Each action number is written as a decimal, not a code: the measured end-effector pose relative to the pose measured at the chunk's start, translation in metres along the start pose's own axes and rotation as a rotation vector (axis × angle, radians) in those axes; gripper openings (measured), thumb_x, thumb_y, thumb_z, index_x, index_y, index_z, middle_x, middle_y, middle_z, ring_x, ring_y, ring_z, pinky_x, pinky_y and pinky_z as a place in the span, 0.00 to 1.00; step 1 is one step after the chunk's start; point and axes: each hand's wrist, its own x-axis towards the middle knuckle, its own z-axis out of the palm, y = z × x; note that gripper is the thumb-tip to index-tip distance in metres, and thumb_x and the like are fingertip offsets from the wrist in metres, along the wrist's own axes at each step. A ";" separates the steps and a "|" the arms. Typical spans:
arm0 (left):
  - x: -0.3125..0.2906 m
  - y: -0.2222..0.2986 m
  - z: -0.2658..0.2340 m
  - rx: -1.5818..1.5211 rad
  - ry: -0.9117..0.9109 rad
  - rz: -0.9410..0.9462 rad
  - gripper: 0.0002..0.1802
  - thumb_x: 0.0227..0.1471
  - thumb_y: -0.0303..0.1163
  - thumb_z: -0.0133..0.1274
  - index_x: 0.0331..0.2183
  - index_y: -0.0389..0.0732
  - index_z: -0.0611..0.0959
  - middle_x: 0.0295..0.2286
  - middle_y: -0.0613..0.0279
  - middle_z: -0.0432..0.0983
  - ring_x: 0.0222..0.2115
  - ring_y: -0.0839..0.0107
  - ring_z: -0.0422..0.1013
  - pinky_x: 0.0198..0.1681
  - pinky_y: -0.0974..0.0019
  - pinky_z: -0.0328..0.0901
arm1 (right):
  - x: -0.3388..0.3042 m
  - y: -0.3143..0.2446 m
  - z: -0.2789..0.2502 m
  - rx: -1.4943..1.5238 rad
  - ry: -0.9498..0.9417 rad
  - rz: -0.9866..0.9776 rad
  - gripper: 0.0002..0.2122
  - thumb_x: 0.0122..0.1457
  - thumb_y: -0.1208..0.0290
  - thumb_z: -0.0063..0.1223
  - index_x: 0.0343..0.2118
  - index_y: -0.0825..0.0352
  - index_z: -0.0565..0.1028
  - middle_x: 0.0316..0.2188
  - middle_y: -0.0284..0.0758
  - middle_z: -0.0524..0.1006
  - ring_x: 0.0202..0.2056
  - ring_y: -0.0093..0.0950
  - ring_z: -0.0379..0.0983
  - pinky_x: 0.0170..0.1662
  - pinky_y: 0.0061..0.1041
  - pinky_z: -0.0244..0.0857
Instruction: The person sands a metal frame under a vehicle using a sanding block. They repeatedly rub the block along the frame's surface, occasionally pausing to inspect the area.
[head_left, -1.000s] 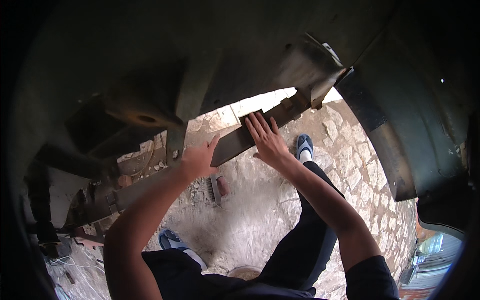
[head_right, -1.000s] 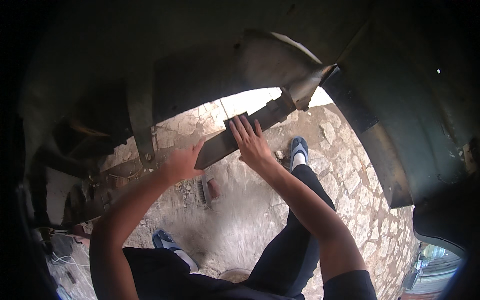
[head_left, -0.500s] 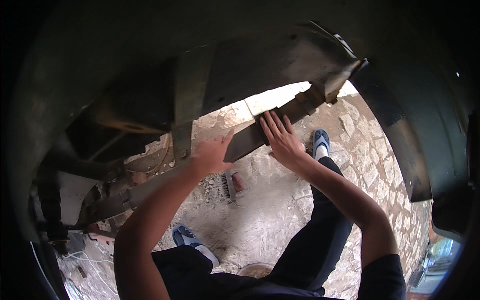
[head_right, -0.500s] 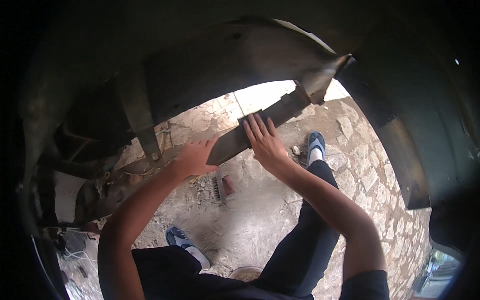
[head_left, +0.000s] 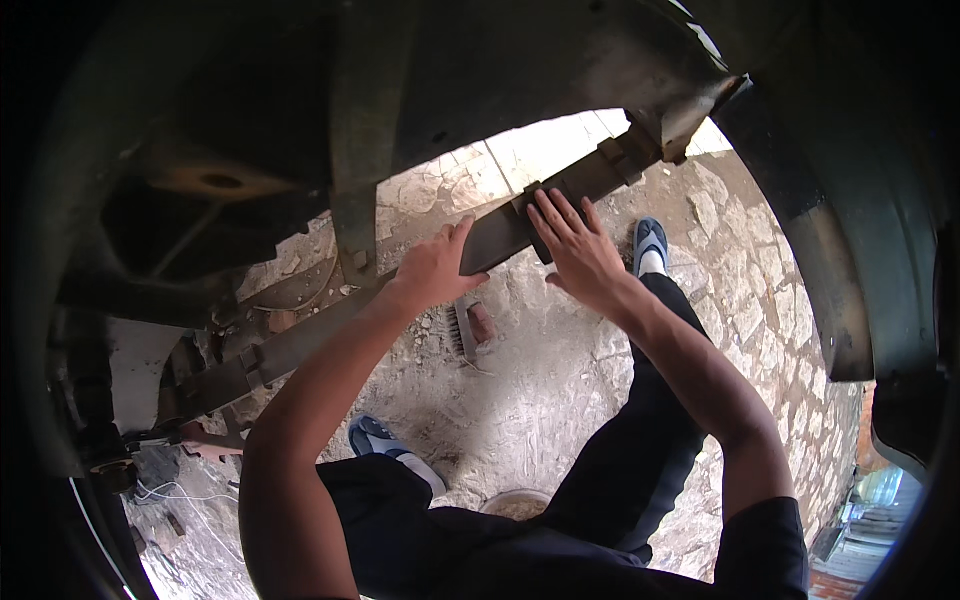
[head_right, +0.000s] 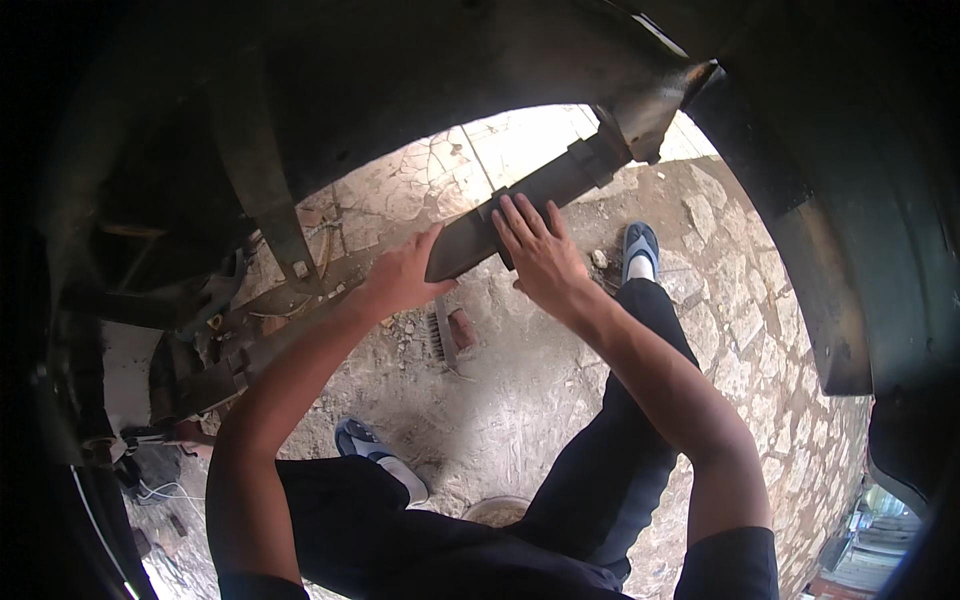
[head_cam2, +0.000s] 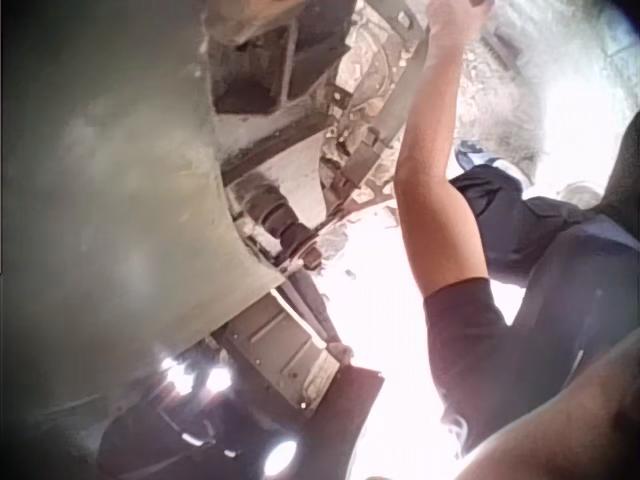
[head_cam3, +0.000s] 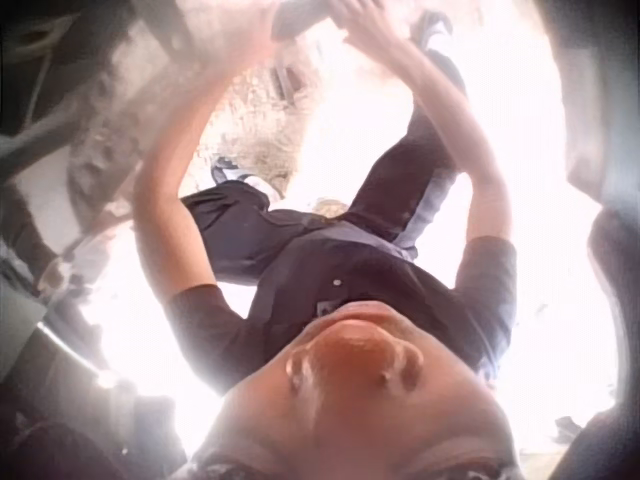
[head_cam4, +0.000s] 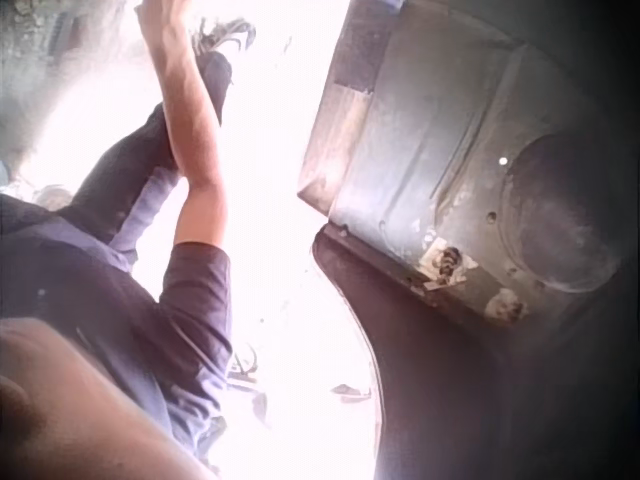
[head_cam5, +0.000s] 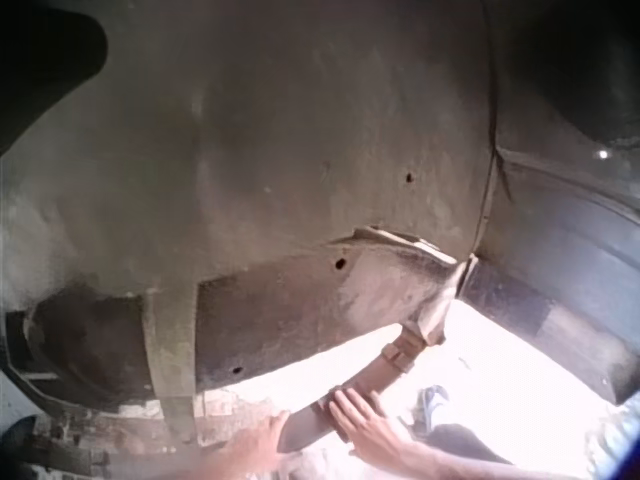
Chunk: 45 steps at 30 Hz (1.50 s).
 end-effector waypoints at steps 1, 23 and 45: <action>0.003 0.001 0.001 0.003 0.014 0.011 0.55 0.46 0.55 0.65 0.64 0.38 0.56 0.48 0.39 0.71 0.44 0.43 0.74 0.47 0.49 0.70 | 0.000 0.004 0.002 0.003 0.032 0.021 0.53 0.47 0.59 0.71 0.70 0.65 0.44 0.72 0.40 0.45 0.72 0.38 0.40 0.71 0.48 0.38; 0.004 0.006 -0.006 -0.020 -0.030 -0.003 0.53 0.48 0.55 0.63 0.64 0.39 0.57 0.51 0.42 0.71 0.48 0.45 0.73 0.50 0.50 0.69 | 0.032 0.018 0.029 -0.089 0.278 -0.057 0.51 0.45 0.67 0.71 0.70 0.63 0.49 0.71 0.39 0.47 0.72 0.37 0.42 0.72 0.48 0.39; 0.001 0.002 -0.001 -0.050 0.021 0.010 0.53 0.46 0.51 0.65 0.63 0.38 0.57 0.49 0.37 0.72 0.47 0.41 0.72 0.50 0.49 0.68 | 0.034 0.000 0.026 -0.093 0.205 -0.062 0.59 0.35 0.58 0.77 0.70 0.60 0.48 0.71 0.39 0.48 0.72 0.38 0.41 0.72 0.48 0.38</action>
